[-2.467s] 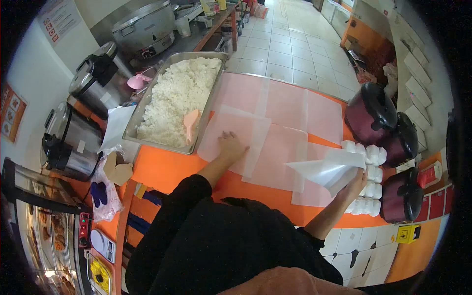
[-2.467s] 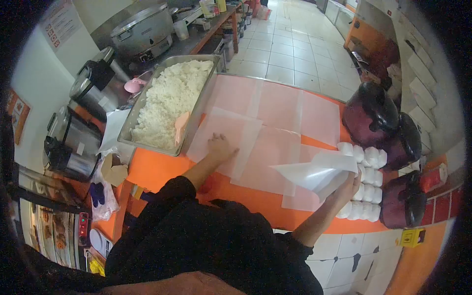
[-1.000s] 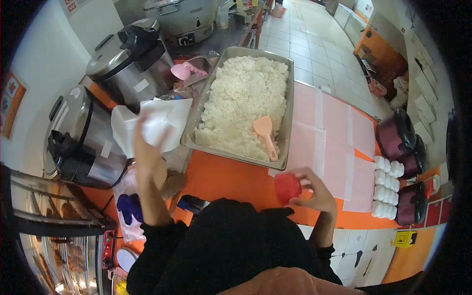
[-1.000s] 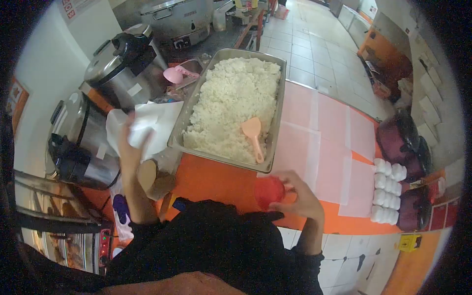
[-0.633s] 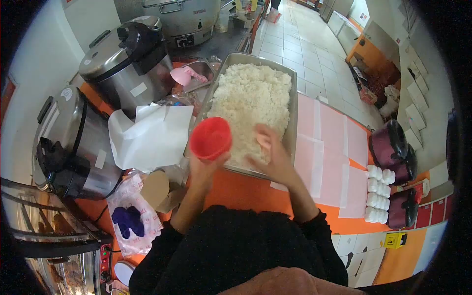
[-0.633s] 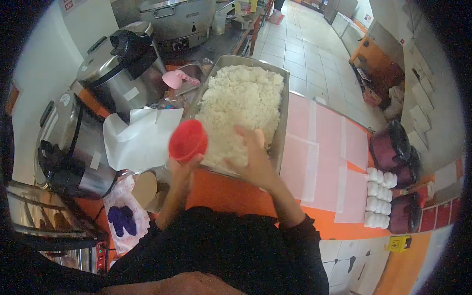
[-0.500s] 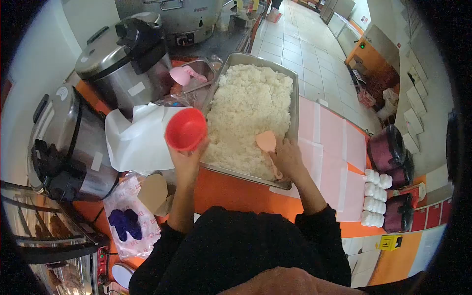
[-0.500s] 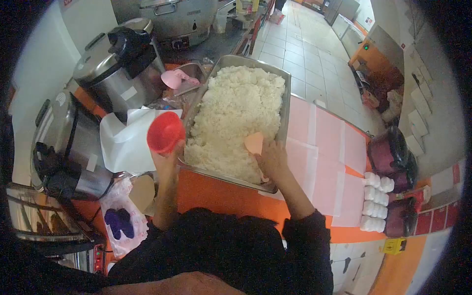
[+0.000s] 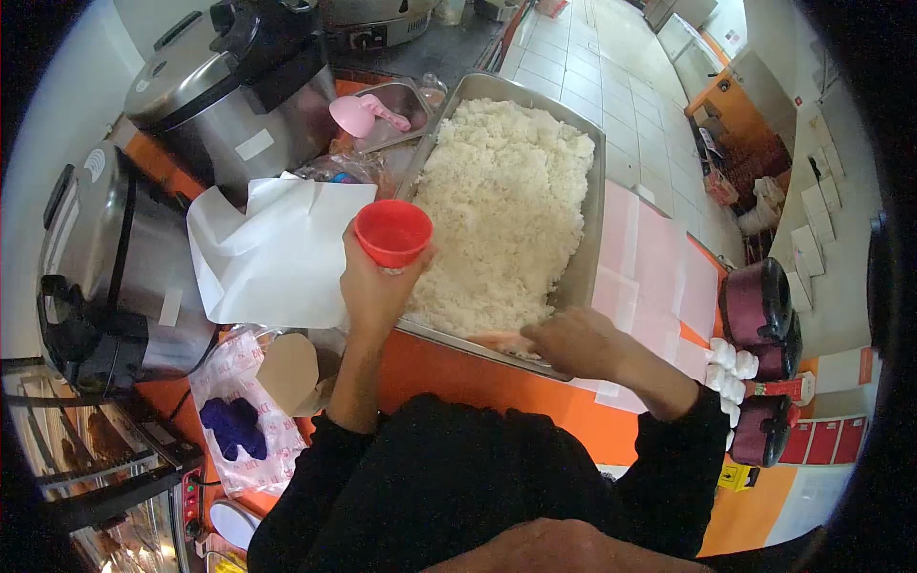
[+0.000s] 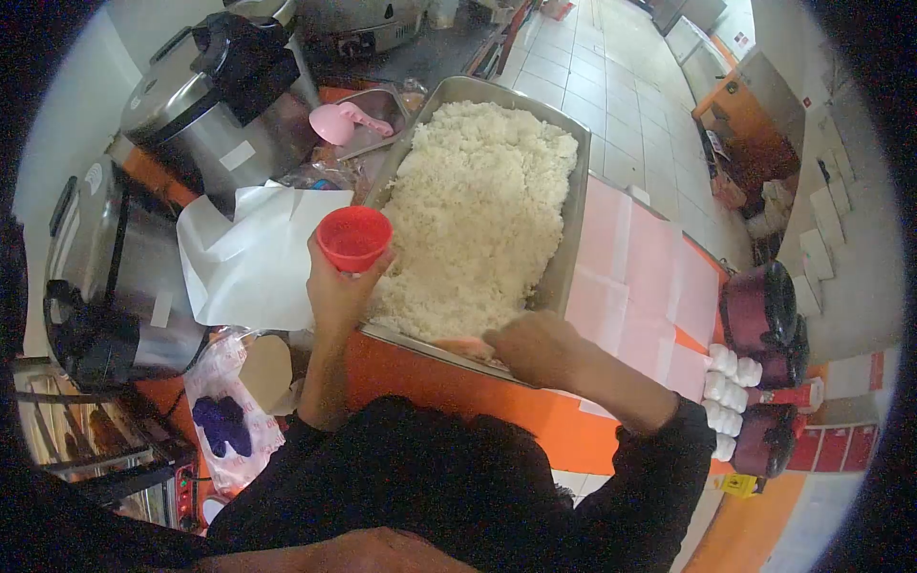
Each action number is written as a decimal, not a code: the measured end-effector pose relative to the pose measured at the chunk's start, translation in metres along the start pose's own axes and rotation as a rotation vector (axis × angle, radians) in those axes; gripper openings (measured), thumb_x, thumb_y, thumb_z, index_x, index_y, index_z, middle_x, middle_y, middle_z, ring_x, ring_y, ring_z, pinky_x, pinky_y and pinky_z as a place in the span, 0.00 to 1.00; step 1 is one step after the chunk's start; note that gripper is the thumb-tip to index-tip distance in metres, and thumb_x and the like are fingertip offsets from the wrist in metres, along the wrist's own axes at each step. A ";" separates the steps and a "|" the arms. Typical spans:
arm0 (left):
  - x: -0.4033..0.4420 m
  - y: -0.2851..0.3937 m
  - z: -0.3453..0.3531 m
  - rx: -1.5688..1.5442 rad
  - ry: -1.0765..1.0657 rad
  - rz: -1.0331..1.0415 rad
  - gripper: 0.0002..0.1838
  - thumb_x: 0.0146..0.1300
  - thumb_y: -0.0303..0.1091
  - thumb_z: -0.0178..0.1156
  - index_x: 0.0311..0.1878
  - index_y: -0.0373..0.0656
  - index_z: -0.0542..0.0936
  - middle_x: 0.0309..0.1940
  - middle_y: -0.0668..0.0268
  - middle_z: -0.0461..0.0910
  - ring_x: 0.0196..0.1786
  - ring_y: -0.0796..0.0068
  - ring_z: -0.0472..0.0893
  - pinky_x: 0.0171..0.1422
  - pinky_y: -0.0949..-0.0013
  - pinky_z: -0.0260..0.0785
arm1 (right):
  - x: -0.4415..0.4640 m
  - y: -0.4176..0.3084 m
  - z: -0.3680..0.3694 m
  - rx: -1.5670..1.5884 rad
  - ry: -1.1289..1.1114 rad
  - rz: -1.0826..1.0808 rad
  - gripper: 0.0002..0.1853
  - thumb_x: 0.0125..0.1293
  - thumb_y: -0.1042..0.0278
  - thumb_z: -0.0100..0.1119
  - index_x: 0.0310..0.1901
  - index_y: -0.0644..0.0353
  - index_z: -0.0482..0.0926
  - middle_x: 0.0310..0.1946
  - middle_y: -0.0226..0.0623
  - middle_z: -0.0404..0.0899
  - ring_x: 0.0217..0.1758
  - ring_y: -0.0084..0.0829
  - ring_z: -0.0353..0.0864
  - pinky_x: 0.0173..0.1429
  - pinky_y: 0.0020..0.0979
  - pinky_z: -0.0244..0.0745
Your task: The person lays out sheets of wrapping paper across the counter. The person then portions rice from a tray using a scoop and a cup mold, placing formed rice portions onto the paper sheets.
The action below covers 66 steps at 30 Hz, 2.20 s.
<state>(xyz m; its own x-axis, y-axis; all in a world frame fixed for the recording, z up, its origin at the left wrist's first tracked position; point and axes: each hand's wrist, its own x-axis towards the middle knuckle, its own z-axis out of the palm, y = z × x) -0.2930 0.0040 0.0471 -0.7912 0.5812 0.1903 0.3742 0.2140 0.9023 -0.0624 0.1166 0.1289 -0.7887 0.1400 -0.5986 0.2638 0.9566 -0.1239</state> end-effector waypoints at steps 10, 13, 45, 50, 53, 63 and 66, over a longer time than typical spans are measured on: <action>-0.002 -0.001 -0.001 0.103 -0.023 0.000 0.48 0.41 0.52 0.76 0.62 0.40 0.63 0.51 0.55 0.78 0.51 0.54 0.80 0.53 0.59 0.73 | 0.049 -0.007 0.048 -0.024 0.310 0.057 0.12 0.65 0.60 0.51 0.43 0.58 0.73 0.30 0.40 0.81 0.33 0.44 0.83 0.34 0.44 0.76; -0.004 0.001 -0.003 0.101 -0.026 0.009 0.48 0.41 0.52 0.76 0.62 0.40 0.63 0.50 0.55 0.78 0.51 0.54 0.80 0.52 0.59 0.73 | 0.048 -0.006 0.051 -0.050 0.348 0.081 0.13 0.68 0.57 0.48 0.44 0.58 0.73 0.30 0.40 0.81 0.32 0.44 0.83 0.33 0.44 0.76; -0.006 0.003 -0.005 0.139 0.010 -0.002 0.47 0.41 0.54 0.76 0.61 0.44 0.64 0.50 0.55 0.79 0.51 0.53 0.80 0.53 0.58 0.73 | 0.119 0.069 -0.005 -0.138 0.517 0.209 0.26 0.70 0.53 0.41 0.69 0.43 0.58 0.36 0.41 0.83 0.31 0.44 0.83 0.34 0.45 0.77; -0.005 0.006 -0.006 0.122 0.006 0.001 0.47 0.41 0.52 0.76 0.61 0.43 0.63 0.50 0.54 0.78 0.51 0.52 0.80 0.53 0.57 0.73 | 0.076 0.065 0.027 -0.229 0.457 0.032 0.27 0.70 0.52 0.41 0.70 0.39 0.57 0.33 0.37 0.83 0.30 0.40 0.83 0.31 0.43 0.76; -0.003 0.005 -0.004 0.110 -0.003 0.025 0.49 0.42 0.53 0.75 0.63 0.41 0.62 0.52 0.53 0.77 0.52 0.52 0.79 0.53 0.56 0.73 | 0.049 0.079 0.008 -0.336 0.408 -0.003 0.26 0.70 0.54 0.42 0.69 0.39 0.59 0.32 0.34 0.83 0.29 0.38 0.82 0.28 0.41 0.75; -0.007 0.005 -0.005 0.136 0.005 0.044 0.48 0.42 0.51 0.75 0.62 0.40 0.62 0.51 0.54 0.77 0.51 0.52 0.80 0.52 0.56 0.73 | 0.121 0.099 -0.017 -0.462 0.567 0.208 0.24 0.66 0.65 0.45 0.65 0.47 0.66 0.28 0.38 0.82 0.27 0.39 0.83 0.28 0.38 0.77; -0.007 0.005 -0.006 0.091 -0.003 0.058 0.48 0.42 0.51 0.76 0.62 0.40 0.62 0.51 0.54 0.78 0.51 0.52 0.80 0.51 0.57 0.73 | 0.090 0.074 0.003 -0.449 0.431 0.145 0.23 0.67 0.64 0.43 0.65 0.46 0.66 0.29 0.38 0.83 0.30 0.39 0.84 0.29 0.40 0.77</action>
<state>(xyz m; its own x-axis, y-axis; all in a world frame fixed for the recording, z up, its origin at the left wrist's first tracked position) -0.2880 -0.0039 0.0527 -0.7656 0.5967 0.2404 0.4619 0.2499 0.8510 -0.1118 0.1994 0.0633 -0.9399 0.2765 -0.2005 0.1996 0.9211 0.3344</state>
